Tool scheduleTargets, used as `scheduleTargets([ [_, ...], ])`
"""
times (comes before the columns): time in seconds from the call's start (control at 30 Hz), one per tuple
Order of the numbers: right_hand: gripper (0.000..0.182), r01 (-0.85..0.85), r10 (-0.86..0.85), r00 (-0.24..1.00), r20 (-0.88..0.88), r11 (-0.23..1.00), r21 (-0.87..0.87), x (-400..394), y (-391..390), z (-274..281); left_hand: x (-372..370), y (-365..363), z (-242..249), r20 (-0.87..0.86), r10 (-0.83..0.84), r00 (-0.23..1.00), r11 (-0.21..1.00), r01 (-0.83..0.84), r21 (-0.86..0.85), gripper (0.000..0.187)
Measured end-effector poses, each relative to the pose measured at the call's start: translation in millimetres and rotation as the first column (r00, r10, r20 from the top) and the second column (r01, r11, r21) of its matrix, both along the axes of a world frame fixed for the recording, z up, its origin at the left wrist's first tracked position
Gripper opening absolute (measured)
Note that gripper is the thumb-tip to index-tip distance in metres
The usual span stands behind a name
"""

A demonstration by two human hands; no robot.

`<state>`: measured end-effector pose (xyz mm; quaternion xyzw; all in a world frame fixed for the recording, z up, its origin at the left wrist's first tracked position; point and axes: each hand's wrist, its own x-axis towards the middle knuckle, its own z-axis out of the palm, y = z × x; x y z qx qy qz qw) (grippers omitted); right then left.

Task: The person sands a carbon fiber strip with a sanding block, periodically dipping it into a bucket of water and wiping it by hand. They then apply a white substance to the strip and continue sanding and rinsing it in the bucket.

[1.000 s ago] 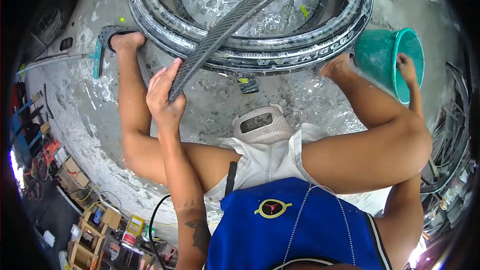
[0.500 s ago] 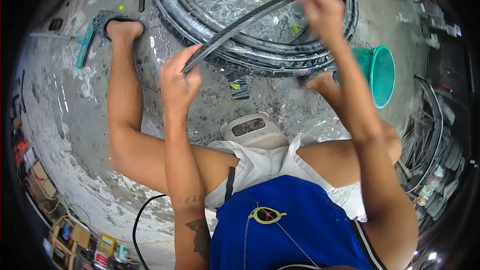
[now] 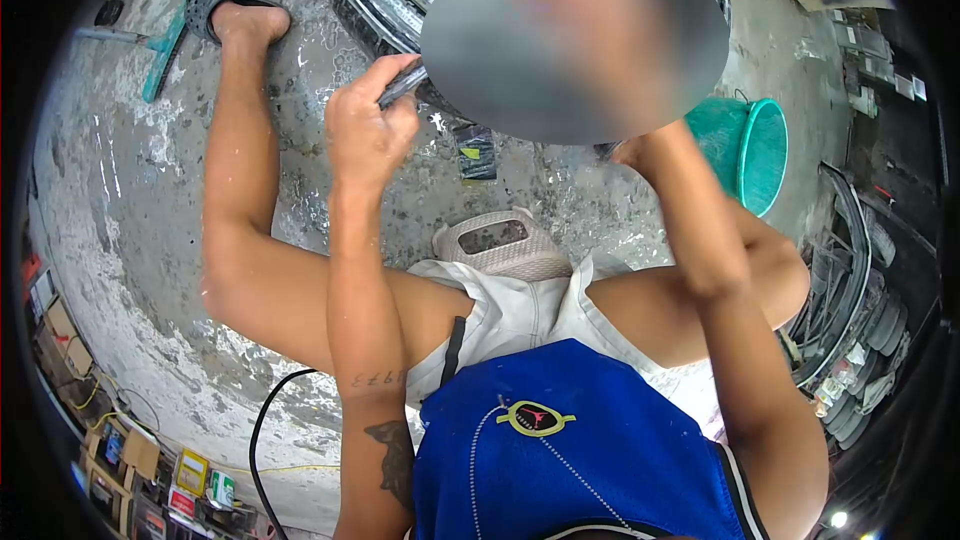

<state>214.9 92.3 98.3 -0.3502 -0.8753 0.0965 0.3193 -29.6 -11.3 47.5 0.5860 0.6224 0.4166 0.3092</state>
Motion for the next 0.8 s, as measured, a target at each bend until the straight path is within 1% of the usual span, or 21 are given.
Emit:
scheduleTargets([
  [0.03,0.022,-0.109,0.109,0.994,-0.025,0.994,0.020,-28,-16,-6,0,-1,2,0.004,0.002,1.000,0.998,-0.001,-0.069,0.032],
  [0.07,0.021,-0.271,0.267,0.961,-0.068,0.962,-0.045,-45,-20,-6,1,0,0,0.000,0.000,1.000,0.997,0.000,-0.078,0.032],
  [0.13,0.020,-0.321,0.315,0.947,-0.060,0.937,-0.136,-36,-14,4,-1,1,-6,-0.066,-0.015,0.998,0.995,0.021,0.098,0.030],
  [0.17,0.018,-0.311,0.310,0.950,-0.029,0.941,-0.136,-17,-2,6,-1,1,-4,-0.048,-0.013,0.999,0.997,0.016,0.077,0.027],
  [0.2,0.017,-0.243,0.262,0.959,0.103,0.956,-0.166,4,14,19,-2,3,-8,-0.054,0.013,0.998,0.998,-0.009,0.069,0.027],
  [0.23,0.016,-0.189,0.216,0.973,0.082,0.947,-0.259,33,33,19,-4,4,-13,-0.023,-0.003,1.000,0.994,0.006,0.107,0.026],
  [0.27,0.017,-0.045,0.073,0.996,0.052,0.909,-0.414,60,46,20,-5,3,-15,0.007,-0.023,1.000,0.988,0.022,0.151,0.026],
  [0.3,0.019,-0.013,0.028,0.999,0.031,0.918,-0.398,87,59,10,-5,1,-7,0.028,-0.024,0.999,0.997,0.022,0.070,0.025],
  [0.33,0.018,0.007,0.022,0.997,0.073,0.929,-0.370,86,57,11,-6,1,-6,0.021,-0.018,1.000,0.997,0.016,0.072,0.025],
  [0.4,0.017,-0.059,0.100,0.989,0.110,0.943,-0.327,41,35,18,-3,0,-5,0.012,-0.009,1.000,0.999,0.010,-0.033,0.020],
  [0.43,0.017,-0.158,0.180,0.983,0.026,0.919,-0.361,6,18,21,-1,0,-4,0.006,-0.027,1.000,0.999,0.028,-0.032,0.020],
  [0.47,0.015,-0.228,0.248,0.968,0.019,0.915,-0.333,-30,-4,30,-2,2,-5,0.005,-0.025,1.000,0.999,0.025,0.024,0.022],
  [0.5,0.011,-0.359,0.377,0.926,-0.016,0.868,-0.342,-55,-14,30,-1,4,-5,0.006,-0.021,1.000,0.997,0.020,0.079,0.025],
  [0.53,0.008,-0.379,0.373,0.923,-0.098,0.830,-0.409,-64,-21,28,1,4,-4,0.001,-0.038,0.999,0.996,0.038,0.078,0.025],
  [0.6,0.019,-0.415,0.383,0.908,-0.169,0.768,-0.488,-42,-7,35,0,0,-4,-0.067,-0.015,0.998,0.994,0.022,0.108,0.024],
  [0.63,0.022,-0.352,0.352,0.932,-0.089,0.815,-0.460,-24,2,43,0,0,-4,-0.064,-0.002,0.998,0.995,0.008,0.104,0.024],
  [0.67,0.021,-0.252,0.283,0.959,-0.003,0.849,-0.465,7,23,35,0,0,-3,-0.037,0.010,0.999,0.996,-0.007,0.085,0.025],
  [0.7,0.020,-0.094,0.130,0.991,0.021,0.812,-0.576,36,32,40,1,-2,-4,-0.008,0.017,1.000,0.998,-0.017,0.063,0.025],
  [0.73,0.019,-0.032,-0.020,0.997,-0.068,0.734,-0.678,59,40,40,0,-4,-7,-0.001,0.028,1.000,0.998,-0.028,0.057,0.025],
  [0.77,0.017,-0.006,-0.096,0.990,-0.106,0.715,-0.699,65,45,40,-1,-2,-9,-0.012,0.017,1.000,0.998,-0.016,0.060,0.022],
  [0.8,0.017,-0.008,-0.094,0.990,-0.107,0.715,-0.699,68,48,34,-1,-1,-10,-0.028,-0.003,1.000,0.998,0.004,0.063,0.019],
])
